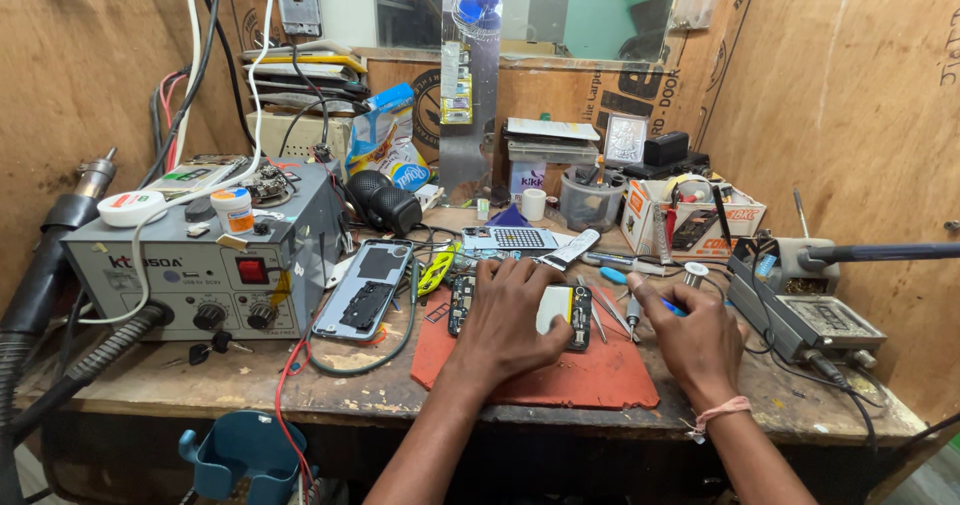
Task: The person uses tweezers and a blue plastic spudger to remove a small black component from a disassembled mobile phone on a cluttered workbench. They then use a metal probe to manipulate the component on the red mat.
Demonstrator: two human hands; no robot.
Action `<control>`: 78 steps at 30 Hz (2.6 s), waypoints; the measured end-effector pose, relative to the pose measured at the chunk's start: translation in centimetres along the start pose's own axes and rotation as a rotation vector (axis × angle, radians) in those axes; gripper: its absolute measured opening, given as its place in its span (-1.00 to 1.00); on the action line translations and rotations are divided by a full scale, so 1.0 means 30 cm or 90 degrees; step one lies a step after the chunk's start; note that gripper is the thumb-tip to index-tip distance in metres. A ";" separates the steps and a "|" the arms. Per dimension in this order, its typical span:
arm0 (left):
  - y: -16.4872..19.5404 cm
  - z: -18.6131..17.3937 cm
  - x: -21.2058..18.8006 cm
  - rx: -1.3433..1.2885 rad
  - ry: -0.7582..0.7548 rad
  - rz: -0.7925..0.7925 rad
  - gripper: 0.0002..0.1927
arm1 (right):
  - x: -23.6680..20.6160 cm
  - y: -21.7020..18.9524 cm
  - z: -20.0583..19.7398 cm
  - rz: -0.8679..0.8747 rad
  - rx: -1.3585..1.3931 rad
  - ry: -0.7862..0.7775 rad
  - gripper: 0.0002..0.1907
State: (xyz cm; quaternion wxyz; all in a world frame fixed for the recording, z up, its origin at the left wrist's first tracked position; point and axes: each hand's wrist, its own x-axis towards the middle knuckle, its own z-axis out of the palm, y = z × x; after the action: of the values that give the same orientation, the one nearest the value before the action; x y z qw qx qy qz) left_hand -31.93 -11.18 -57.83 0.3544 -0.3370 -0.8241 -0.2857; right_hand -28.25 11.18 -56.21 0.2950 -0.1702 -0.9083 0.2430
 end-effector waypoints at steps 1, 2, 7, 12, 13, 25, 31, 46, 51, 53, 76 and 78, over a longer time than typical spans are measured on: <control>-0.018 0.018 -0.010 0.000 0.008 0.001 -0.54 | -0.004 0.004 0.024 -0.013 0.022 -0.006 -0.37; -0.030 0.029 -0.016 0.001 0.017 0.003 -0.57 | -0.006 0.004 0.041 -0.026 0.044 -0.011 -0.38; -0.104 0.098 -0.051 0.025 0.000 -0.016 -0.56 | -0.011 0.020 0.142 -0.051 0.002 -0.009 -0.32; -0.129 0.123 -0.062 0.030 -0.017 -0.023 -0.51 | -0.009 0.026 0.164 -0.017 -0.019 -0.064 -0.32; -0.134 0.126 -0.065 0.027 -0.012 -0.021 -0.50 | -0.012 0.021 0.178 -0.040 -0.036 -0.060 -0.34; -0.202 0.196 -0.091 0.061 -0.099 -0.106 -0.64 | -0.002 0.051 0.274 0.000 -0.085 -0.015 -0.31; -0.222 0.208 -0.100 0.033 -0.082 -0.122 -0.73 | -0.010 0.040 0.286 0.003 -0.079 -0.050 -0.30; -0.308 0.148 -0.130 -0.149 0.313 -0.504 -0.73 | -0.014 0.081 0.400 -0.148 -0.116 -0.037 -0.59; -0.409 0.230 -0.189 -0.211 0.344 -0.492 -0.73 | -0.032 0.091 0.535 -0.044 -0.083 0.009 -0.64; -0.420 0.243 -0.190 -0.246 0.341 -0.503 -0.74 | -0.021 0.114 0.526 -0.021 -0.108 -0.001 -0.65; -0.200 0.117 -0.088 -0.126 -0.068 -0.233 -0.58 | -0.031 0.015 0.288 -0.591 -0.050 -0.069 -0.33; -0.211 0.126 -0.090 -0.180 -0.081 -0.218 -0.58 | -0.028 0.017 0.297 -0.576 -0.055 -0.127 -0.25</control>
State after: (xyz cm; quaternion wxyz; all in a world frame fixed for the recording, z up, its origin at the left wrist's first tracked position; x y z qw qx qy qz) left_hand -36.80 -13.31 -63.60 0.1974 -0.2559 -0.8417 -0.4326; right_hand -33.05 8.17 -63.17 0.2751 0.2552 -0.9245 0.0673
